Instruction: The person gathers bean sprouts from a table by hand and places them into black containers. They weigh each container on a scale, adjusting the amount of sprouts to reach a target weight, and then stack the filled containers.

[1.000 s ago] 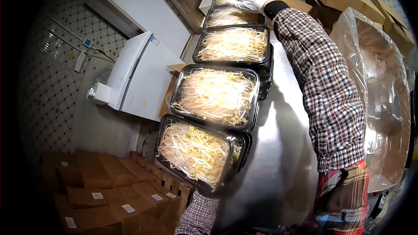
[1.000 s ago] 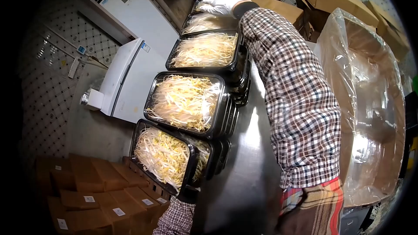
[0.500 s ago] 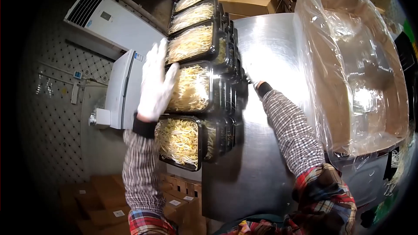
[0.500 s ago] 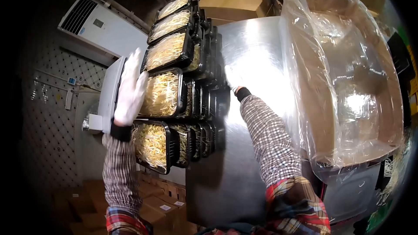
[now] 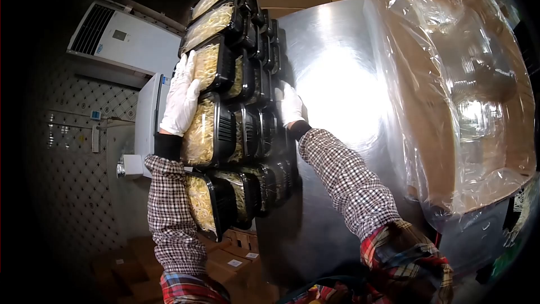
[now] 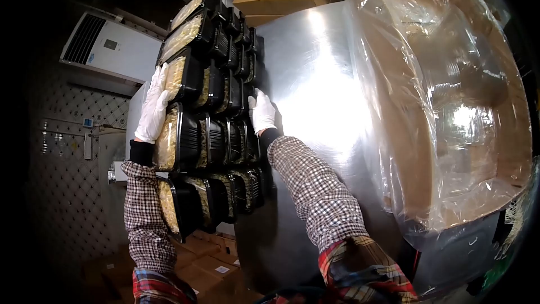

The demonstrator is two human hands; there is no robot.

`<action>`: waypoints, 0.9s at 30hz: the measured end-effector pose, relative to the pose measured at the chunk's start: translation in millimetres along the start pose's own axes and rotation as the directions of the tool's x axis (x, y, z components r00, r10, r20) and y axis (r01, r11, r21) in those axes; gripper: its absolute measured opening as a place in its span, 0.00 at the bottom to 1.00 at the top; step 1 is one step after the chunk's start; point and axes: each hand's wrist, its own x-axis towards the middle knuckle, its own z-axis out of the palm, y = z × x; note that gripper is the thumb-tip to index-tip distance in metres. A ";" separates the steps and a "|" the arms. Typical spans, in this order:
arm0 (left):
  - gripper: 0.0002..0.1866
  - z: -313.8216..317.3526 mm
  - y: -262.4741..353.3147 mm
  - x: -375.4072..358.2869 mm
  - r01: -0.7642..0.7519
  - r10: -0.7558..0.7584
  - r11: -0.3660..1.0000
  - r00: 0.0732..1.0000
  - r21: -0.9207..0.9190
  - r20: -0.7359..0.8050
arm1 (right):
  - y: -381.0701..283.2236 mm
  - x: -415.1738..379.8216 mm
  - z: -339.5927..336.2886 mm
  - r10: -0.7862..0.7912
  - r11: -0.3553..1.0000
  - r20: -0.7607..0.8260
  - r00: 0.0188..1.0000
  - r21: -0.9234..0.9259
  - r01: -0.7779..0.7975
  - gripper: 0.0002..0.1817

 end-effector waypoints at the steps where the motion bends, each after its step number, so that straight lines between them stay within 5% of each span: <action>1: 0.31 -0.2 0.3 -0.7 0.001 -0.001 0.999 1.000 -0.036 -0.003 | -5.5 -3.2 -1.5 -0.030 0.999 -0.043 0.999 0.038 0.031 0.24; 5: 0.32 1.2 3.5 -2.0 0.038 -0.038 0.992 0.999 -0.122 0.006 | -24.6 10.5 -24.3 0.135 0.991 0.163 0.977 -0.027 -0.132 0.24; 6: 0.33 0.3 6.7 -1.8 0.042 -0.041 0.992 0.999 -0.123 0.010 | -27.0 18.5 -24.7 0.178 0.980 0.135 0.975 -0.113 -0.164 0.23; 9: 0.33 0.4 5.5 -2.0 0.025 -0.022 0.992 1.000 -0.120 0.020 | -20.3 50.1 -11.9 -0.014 0.992 -0.074 0.997 -0.125 0.004 0.26; 12: 0.34 3.6 7.4 -0.6 -0.011 0.011 0.999 1.000 -0.032 0.011 | -29.3 72.8 -16.5 0.079 0.995 0.179 0.981 -0.075 -0.066 0.28; 15: 0.35 6.9 9.5 1.1 -0.005 0.005 1.000 1.000 0.025 0.009 | 2.4 84.0 -6.8 -0.071 0.993 0.170 0.983 -0.083 0.086 0.27; 19: 0.35 7.9 7.3 7.9 -0.007 0.007 0.999 1.000 0.050 0.009 | -7.6 104.3 -16.6 0.122 0.989 0.040 0.992 -0.089 -0.118 0.25; 27: 0.35 5.9 14.6 6.3 0.012 -0.012 1.000 1.000 0.023 -0.001 | 16.2 247.6 41.1 0.017 0.983 -0.007 1.000 -0.183 -0.018 0.30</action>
